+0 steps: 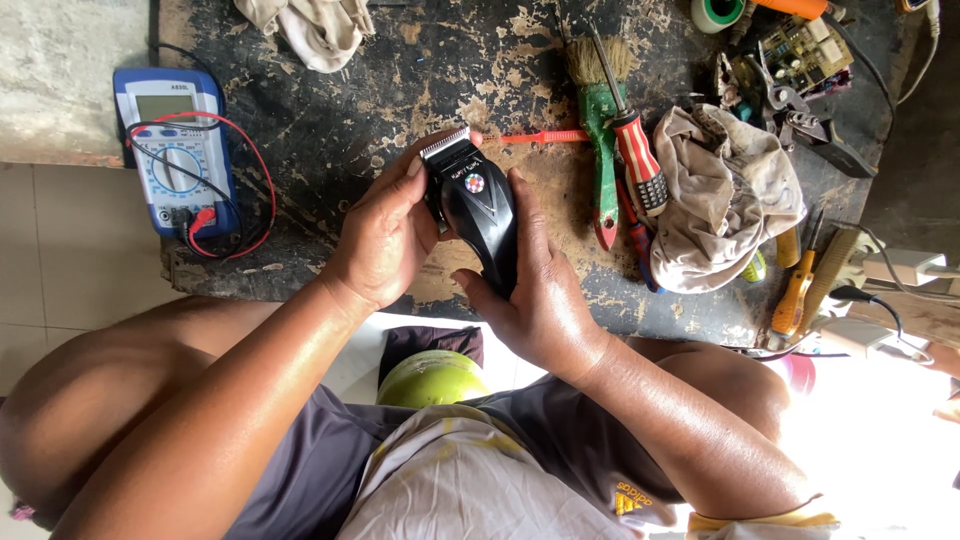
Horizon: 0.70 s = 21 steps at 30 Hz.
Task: Repairing and cleaning a hair clipper using a screwdriver and a brush at a workbench
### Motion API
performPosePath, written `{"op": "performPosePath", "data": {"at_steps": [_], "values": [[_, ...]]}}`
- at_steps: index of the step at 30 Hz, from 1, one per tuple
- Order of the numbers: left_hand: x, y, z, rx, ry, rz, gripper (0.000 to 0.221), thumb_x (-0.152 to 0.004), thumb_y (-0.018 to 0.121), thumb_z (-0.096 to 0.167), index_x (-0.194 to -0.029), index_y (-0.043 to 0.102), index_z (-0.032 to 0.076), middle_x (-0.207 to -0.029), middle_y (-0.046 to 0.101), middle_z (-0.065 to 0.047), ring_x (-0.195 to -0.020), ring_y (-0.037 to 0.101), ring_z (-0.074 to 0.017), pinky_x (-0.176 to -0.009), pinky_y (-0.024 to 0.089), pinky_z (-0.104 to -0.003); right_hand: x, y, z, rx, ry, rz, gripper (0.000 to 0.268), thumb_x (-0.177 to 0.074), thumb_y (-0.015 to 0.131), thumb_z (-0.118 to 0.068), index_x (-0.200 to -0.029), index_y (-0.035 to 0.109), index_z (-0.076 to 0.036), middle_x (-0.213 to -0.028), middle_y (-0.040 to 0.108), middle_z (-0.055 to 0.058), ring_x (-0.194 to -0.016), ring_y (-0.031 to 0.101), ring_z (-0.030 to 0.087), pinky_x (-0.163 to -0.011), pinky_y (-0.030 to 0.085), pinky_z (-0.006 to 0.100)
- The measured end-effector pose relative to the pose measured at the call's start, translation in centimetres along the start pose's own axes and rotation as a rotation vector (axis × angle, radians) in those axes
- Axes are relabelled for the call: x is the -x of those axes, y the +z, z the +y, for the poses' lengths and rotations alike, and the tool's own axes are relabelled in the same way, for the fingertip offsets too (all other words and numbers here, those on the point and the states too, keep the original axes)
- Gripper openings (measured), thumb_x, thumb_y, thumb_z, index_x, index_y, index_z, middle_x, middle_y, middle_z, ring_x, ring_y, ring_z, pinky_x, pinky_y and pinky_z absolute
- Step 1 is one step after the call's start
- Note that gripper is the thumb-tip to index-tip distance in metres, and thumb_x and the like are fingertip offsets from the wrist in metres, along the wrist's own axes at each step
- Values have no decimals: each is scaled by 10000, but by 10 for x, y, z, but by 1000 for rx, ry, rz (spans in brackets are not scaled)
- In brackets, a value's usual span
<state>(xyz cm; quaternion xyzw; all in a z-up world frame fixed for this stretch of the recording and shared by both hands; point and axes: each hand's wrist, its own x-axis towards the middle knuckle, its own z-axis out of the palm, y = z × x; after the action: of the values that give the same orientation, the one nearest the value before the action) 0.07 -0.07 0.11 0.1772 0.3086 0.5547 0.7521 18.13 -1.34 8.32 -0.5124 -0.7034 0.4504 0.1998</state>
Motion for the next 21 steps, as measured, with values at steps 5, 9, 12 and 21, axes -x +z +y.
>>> {"op": "performPosePath", "data": {"at_steps": [5,9,12,21], "values": [[0,0,-1,5,16,-14,525,-1012,522,379,-1486,489,155,-1393,625,-111,-1254,636,-319,-1035,565,-562,1,2,2,-16,-1,1,963,-843,792,-175,-1612,216,-94,-1323,609,339,-1167,615,582,-901,538,656],[0,-1,-3,2,35,10,512,-1026,518,366,-1489,493,148,-1422,621,-96,-1252,651,-297,-1012,583,-539,1,4,3,23,28,-11,1082,-792,815,-115,-1628,128,-125,-1332,584,372,-1157,589,623,-913,514,706],[1,0,-2,-1,40,18,523,-1027,520,372,-1497,492,144,-1411,623,-99,-1253,644,-305,-1027,571,-553,1,5,3,28,28,-19,1090,-789,816,-117,-1630,123,-128,-1337,578,376,-1161,586,625,-910,515,706],[3,3,1,12,28,22,517,-1028,511,380,-1487,491,142,-1397,619,-121,-1267,620,-336,-1057,542,-578,2,7,10,-20,-5,3,1091,-802,845,-151,-1631,136,-110,-1363,567,371,-1189,582,618,-912,514,706]]}}
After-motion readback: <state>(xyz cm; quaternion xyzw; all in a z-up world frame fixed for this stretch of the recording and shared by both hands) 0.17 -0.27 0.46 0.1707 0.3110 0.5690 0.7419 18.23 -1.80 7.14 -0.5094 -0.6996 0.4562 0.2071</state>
